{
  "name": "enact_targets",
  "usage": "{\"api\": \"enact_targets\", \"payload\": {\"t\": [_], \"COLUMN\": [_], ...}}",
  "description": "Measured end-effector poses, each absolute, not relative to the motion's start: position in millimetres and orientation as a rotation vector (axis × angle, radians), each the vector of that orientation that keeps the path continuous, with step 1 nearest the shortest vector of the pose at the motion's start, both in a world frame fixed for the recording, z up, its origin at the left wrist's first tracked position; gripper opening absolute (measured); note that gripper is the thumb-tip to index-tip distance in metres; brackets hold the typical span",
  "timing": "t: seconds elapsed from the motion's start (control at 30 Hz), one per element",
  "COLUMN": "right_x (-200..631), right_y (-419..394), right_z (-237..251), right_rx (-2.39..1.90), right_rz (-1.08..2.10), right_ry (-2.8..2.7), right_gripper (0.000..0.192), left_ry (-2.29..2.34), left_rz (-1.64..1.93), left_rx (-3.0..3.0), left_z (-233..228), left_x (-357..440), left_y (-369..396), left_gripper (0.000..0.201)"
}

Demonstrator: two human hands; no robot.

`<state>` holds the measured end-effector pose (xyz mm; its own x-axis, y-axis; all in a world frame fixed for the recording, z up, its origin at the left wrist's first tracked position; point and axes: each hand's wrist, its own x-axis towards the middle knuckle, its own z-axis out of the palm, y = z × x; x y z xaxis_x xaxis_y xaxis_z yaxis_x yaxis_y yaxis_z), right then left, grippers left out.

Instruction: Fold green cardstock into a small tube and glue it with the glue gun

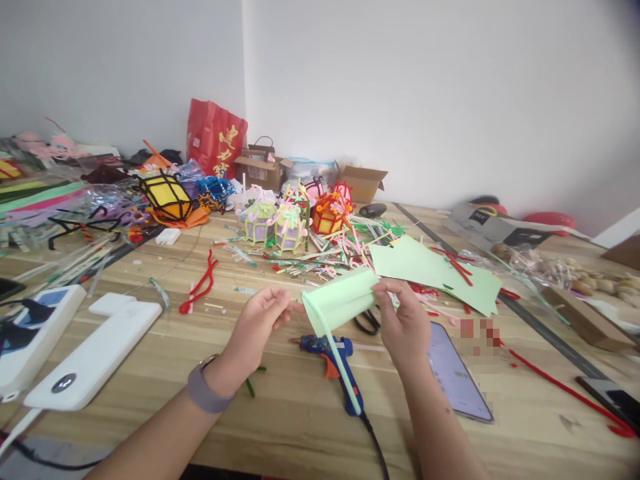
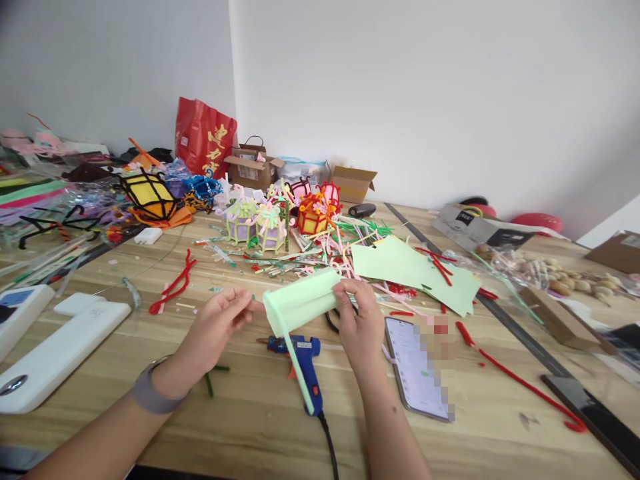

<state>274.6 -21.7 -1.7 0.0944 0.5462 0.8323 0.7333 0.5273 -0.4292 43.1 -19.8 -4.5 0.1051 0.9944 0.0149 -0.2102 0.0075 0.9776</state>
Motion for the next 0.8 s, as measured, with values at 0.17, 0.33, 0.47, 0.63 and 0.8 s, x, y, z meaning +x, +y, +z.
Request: {"api": "enact_targets", "payload": {"t": [0.17, 0.33, 0.47, 0.63, 0.8], "right_x": [275, 274, 273, 267, 243], "right_y": [-22, -22, -21, -25, -37], "right_z": [-2, -3, -4, 0, 7], "right_rx": [-1.144, -1.179, -1.138, -1.142, -1.180], "right_rz": [-0.175, -0.162, -0.195, -0.240, -0.492], "right_ry": [-1.519, -1.503, -1.544, -1.566, -1.544], "right_gripper": [0.013, 0.014, 0.012, 0.011, 0.017], "left_ry": [0.824, 0.713, 0.679, 0.762, 0.842], "left_rz": [1.043, 0.988, 0.918, 0.973, 1.190], "left_rx": [0.936, 0.684, 0.671, 0.745, 0.722], "left_z": [-12, -13, -9, -8, -4], "left_x": [45, 47, 51, 56, 66], "left_y": [-16, -18, -21, -19, -18], "left_gripper": [0.033, 0.027, 0.028, 0.027, 0.022]}}
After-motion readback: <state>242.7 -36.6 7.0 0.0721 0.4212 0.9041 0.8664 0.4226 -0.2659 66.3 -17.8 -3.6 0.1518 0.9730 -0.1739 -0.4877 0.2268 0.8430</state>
